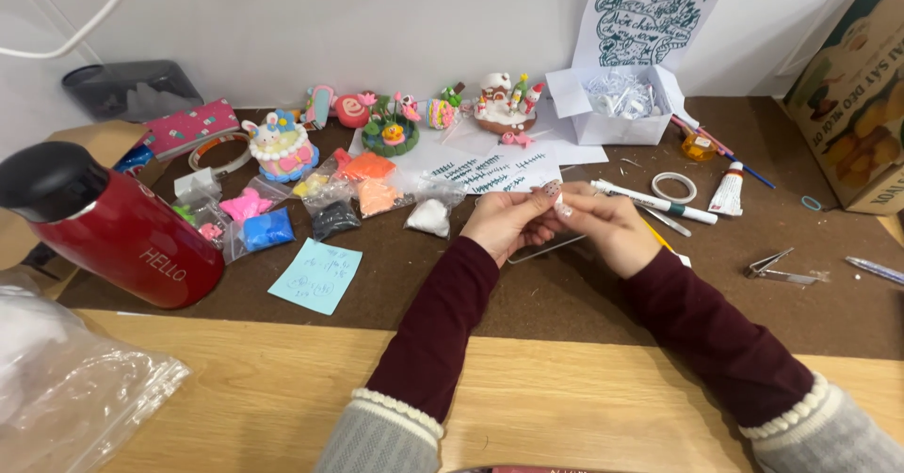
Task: The person holds a small, white, polka-dotted object between their fingers, rotating it to inspect the surface. They then place the object on a clear plastic sheet and rub it with their right hand. The workspace is cluttered with various craft supplies, including colorful clay packets and figurines.
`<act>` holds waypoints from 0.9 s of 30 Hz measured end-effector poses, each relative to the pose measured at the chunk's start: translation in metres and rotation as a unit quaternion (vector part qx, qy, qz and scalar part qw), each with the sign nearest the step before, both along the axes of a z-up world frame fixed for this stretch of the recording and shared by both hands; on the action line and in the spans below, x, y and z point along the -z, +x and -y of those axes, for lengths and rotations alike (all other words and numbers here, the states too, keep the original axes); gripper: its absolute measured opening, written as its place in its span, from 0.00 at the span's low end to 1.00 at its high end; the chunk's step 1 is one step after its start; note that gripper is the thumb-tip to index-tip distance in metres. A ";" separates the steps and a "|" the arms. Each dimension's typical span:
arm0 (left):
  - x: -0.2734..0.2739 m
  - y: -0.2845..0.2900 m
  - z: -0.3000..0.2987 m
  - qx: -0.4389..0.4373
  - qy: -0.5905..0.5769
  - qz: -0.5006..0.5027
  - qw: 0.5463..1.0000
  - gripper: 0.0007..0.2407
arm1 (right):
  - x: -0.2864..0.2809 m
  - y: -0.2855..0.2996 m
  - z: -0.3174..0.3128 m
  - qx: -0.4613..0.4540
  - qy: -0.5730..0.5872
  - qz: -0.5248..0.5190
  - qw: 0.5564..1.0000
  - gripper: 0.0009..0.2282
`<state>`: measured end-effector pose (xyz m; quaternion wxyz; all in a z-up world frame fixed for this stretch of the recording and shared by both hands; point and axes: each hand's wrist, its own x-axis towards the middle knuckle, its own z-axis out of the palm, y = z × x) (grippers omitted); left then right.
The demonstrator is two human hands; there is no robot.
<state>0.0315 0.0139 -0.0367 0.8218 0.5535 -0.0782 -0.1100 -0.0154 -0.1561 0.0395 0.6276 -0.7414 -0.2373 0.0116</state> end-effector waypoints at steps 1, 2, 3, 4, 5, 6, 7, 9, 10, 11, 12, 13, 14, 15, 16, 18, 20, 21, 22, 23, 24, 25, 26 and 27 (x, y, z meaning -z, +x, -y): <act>-0.002 -0.003 0.000 0.000 0.000 0.004 1.000 0.14 | 0.004 0.002 0.002 0.000 0.000 0.004 1.000 0.12; -0.005 -0.006 0.000 0.003 0.002 -0.006 1.000 0.15 | 0.008 0.004 0.004 -0.003 -0.006 0.036 0.999 0.12; -0.008 -0.008 0.001 0.006 0.002 -0.016 1.000 0.17 | 0.012 0.007 0.006 -0.005 -0.013 0.069 0.997 0.11; -0.008 -0.008 0.001 0.007 0.001 -0.011 1.000 0.17 | 0.013 0.010 0.009 -0.005 -0.014 0.074 0.997 0.11; -0.008 -0.009 0.001 0.015 -0.002 -0.028 0.999 0.15 | 0.015 0.012 0.011 -0.004 -0.035 0.093 0.995 0.11; -0.007 -0.009 0.000 0.023 -0.006 -0.046 0.999 0.13 | 0.017 0.015 0.012 -0.004 -0.056 0.112 0.992 0.10; -0.011 -0.011 -0.001 0.023 -0.006 -0.042 0.999 0.13 | 0.013 0.011 0.010 -0.004 -0.055 0.116 0.992 0.10; -0.017 -0.015 -0.004 0.022 -0.016 -0.053 0.998 0.11 | 0.007 0.005 0.004 0.034 -0.074 0.109 0.991 0.16; -0.010 -0.010 -0.004 0.021 -0.016 -0.050 0.998 0.11 | 0.010 0.009 0.008 0.033 -0.073 0.112 0.991 0.16; -0.003 -0.005 -0.004 0.016 -0.013 -0.042 0.999 0.11 | 0.013 0.012 0.011 0.051 -0.081 0.138 0.986 0.15; 0.004 0.000 -0.004 0.011 -0.009 -0.034 0.999 0.11 | 0.017 0.016 0.015 0.070 -0.089 0.164 0.980 0.14; 0.005 0.001 -0.002 0.011 -0.009 -0.032 0.999 0.11 | 0.017 0.017 0.015 0.070 -0.089 0.166 0.980 0.14; 0.006 0.003 0.000 0.003 -0.003 -0.028 1.000 0.12 | 0.018 0.017 0.015 0.074 -0.075 0.169 0.980 0.10; 0.007 0.004 0.002 -0.005 0.002 -0.024 1.000 0.13 | 0.019 0.018 0.015 0.078 -0.062 0.171 0.980 0.07; 0.000 -0.003 0.002 -0.005 0.002 -0.023 1.000 0.13 | 0.019 0.017 0.016 0.078 -0.062 0.173 0.980 0.07; -0.016 -0.015 0.001 0.002 0.008 -0.016 1.000 0.15 | 0.018 0.017 0.017 0.088 -0.073 0.215 0.970 0.04; -0.023 -0.019 0.002 -0.002 0.024 -0.007 1.000 0.16 | 0.018 0.016 0.017 0.108 -0.106 0.265 0.952 0.03; -0.025 -0.021 0.002 -0.005 0.040 0.001 0.999 0.16 | 0.018 0.015 0.017 0.128 -0.139 0.312 0.931 0.03; -0.028 -0.023 0.002 -0.006 0.040 0.002 0.999 0.16 | 0.022 0.017 0.018 0.128 -0.138 0.314 0.931 0.03; -0.031 -0.024 0.001 -0.018 0.070 0.019 0.997 0.16 | 0.025 0.020 0.019 0.148 -0.156 0.322 0.922 0.02; -0.033 -0.026 0.000 -0.031 0.101 0.035 0.994 0.15 | 0.028 0.022 0.020 0.168 -0.173 0.329 0.913 0.03; -0.031 -0.024 0.000 -0.031 0.101 0.037 0.994 0.15 | 0.028 0.022 0.019 0.168 -0.172 0.331 0.912 0.03; -0.029 -0.022 0.000 -0.032 0.103 0.042 0.993 0.15 | 0.028 0.021 0.019 0.170 -0.162 0.325 0.916 0.04; -0.026 -0.022 -0.001 -0.035 0.104 0.047 0.993 0.15 | 0.028 0.020 0.018 0.170 -0.153 0.318 0.920 0.05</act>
